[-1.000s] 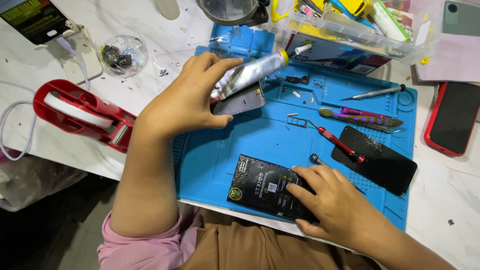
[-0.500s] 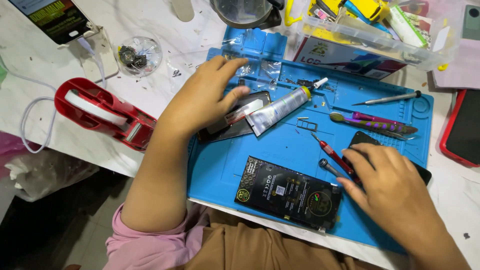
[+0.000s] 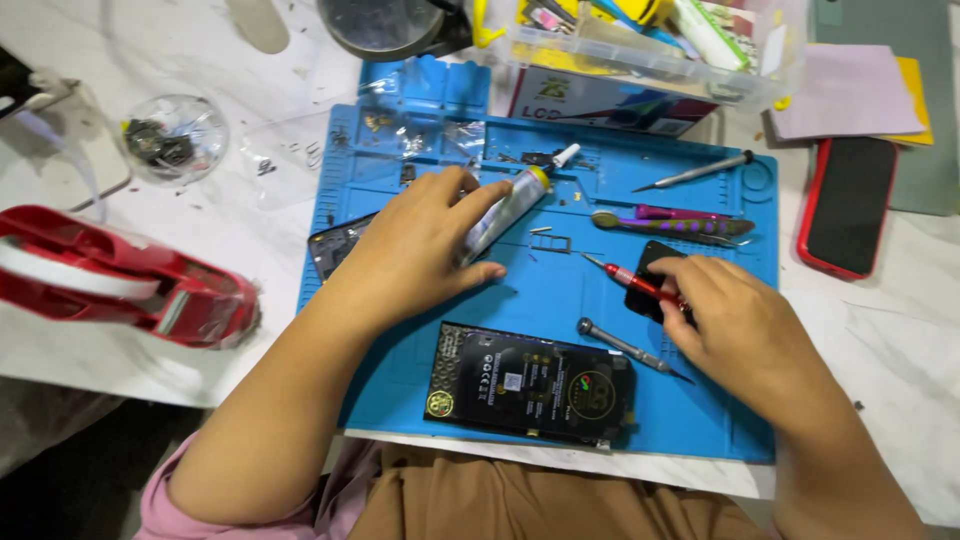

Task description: Repairing a mobile phone by applying adhesive to the frame and installing internal components like the battery.

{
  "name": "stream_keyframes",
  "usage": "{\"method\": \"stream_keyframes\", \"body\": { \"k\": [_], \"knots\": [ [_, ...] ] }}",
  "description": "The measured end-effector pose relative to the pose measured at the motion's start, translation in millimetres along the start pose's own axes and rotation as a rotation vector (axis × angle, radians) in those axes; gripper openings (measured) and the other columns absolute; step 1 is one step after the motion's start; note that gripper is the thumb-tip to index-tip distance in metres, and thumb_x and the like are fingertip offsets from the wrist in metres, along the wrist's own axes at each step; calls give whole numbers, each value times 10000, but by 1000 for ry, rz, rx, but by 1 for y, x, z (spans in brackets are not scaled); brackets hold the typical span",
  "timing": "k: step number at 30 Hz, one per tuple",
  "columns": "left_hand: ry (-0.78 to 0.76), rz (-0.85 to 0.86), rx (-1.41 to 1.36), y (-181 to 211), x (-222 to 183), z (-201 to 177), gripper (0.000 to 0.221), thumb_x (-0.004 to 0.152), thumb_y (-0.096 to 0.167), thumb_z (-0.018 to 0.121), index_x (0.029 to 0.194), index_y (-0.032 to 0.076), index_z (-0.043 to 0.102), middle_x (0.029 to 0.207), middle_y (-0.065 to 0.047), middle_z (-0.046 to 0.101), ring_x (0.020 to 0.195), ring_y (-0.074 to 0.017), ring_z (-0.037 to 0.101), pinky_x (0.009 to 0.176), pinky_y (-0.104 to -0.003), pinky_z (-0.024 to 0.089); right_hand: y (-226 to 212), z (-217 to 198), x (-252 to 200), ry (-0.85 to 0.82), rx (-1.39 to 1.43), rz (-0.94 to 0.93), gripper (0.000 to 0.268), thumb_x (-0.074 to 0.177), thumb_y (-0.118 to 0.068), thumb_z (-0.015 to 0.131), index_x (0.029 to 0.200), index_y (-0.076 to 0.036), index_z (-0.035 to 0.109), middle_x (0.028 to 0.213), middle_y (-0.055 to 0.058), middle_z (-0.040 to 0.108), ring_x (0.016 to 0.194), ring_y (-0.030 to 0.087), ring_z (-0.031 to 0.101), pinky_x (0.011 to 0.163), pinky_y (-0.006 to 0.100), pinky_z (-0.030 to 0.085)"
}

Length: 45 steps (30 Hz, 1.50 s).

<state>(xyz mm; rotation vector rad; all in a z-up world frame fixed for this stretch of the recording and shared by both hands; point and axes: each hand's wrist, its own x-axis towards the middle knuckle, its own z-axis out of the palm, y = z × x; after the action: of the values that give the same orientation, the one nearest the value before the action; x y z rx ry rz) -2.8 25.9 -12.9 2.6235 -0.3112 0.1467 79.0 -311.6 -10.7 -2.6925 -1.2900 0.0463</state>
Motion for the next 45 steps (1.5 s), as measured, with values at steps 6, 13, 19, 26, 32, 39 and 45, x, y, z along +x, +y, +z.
{"method": "stream_keyframes", "body": {
  "k": [6, 13, 19, 26, 32, 39, 45],
  "knots": [
    [43, 28, 82, -5, 3, 21, 802, 761, 259, 871, 1452, 93, 499, 1110, -178, 566, 930, -400, 567, 725, -524, 501, 41, -28, -13, -134, 49, 323, 396, 983, -53, 483, 1366, -32, 583, 1190, 133, 506, 1046, 292, 633, 859, 453, 534],
    [64, 69, 115, -3, 3, 24, 651, 822, 104, 690, 1449, 69, 523, 1085, -198, 568, 887, -410, 545, 765, -524, 487, 64, -23, 0, -358, 80, 448, 237, 979, -212, 589, 1189, -105, 620, 1201, 70, 600, 1120, 249, 610, 1002, 410, 466],
    [60, -1, 156, -5, 0, 24, 660, 876, 91, 624, 1519, 96, 473, 1126, -201, 519, 921, -406, 495, 779, -537, 457, 52, -26, -6, -386, 13, 306, 924, 672, -631, 847, 1408, -168, 534, 1282, 92, 549, 1211, 307, 543, 1025, 461, 427],
    [235, 21, -117, -9, -3, 3, 624, 980, 40, 557, 1569, 33, 352, 1234, -245, 483, 1089, -420, 486, 1016, -507, 384, 33, -16, -13, -296, -115, 127, 1014, 612, -412, 892, 1478, -108, 461, 1186, 109, 568, 1061, 320, 541, 948, 426, 461],
    [316, 3, -221, -5, -5, -9, 630, 995, 31, 537, 1586, 68, 323, 1320, -222, 490, 1190, -379, 479, 1081, -468, 355, 33, -34, -23, -207, 15, 91, 607, 786, -215, 615, 1387, -133, 581, 1231, 73, 681, 1084, 282, 651, 953, 417, 491],
    [351, 44, -193, -1, -7, -17, 606, 981, 23, 546, 1561, 33, 370, 1343, -234, 526, 1198, -389, 487, 1087, -483, 375, 65, -21, -18, -124, 72, 142, 234, 925, -120, 639, 1157, -125, 673, 1044, 60, 715, 901, 265, 683, 770, 408, 519],
    [398, 80, -225, -1, -11, -19, 612, 968, 23, 566, 1552, 19, 381, 1290, -252, 509, 1181, -388, 490, 1088, -477, 384, 54, -49, -28, 23, 72, 135, 192, 970, -87, 612, 1142, -126, 686, 1030, 4, 713, 881, 198, 674, 761, 335, 517]
  ]
}}
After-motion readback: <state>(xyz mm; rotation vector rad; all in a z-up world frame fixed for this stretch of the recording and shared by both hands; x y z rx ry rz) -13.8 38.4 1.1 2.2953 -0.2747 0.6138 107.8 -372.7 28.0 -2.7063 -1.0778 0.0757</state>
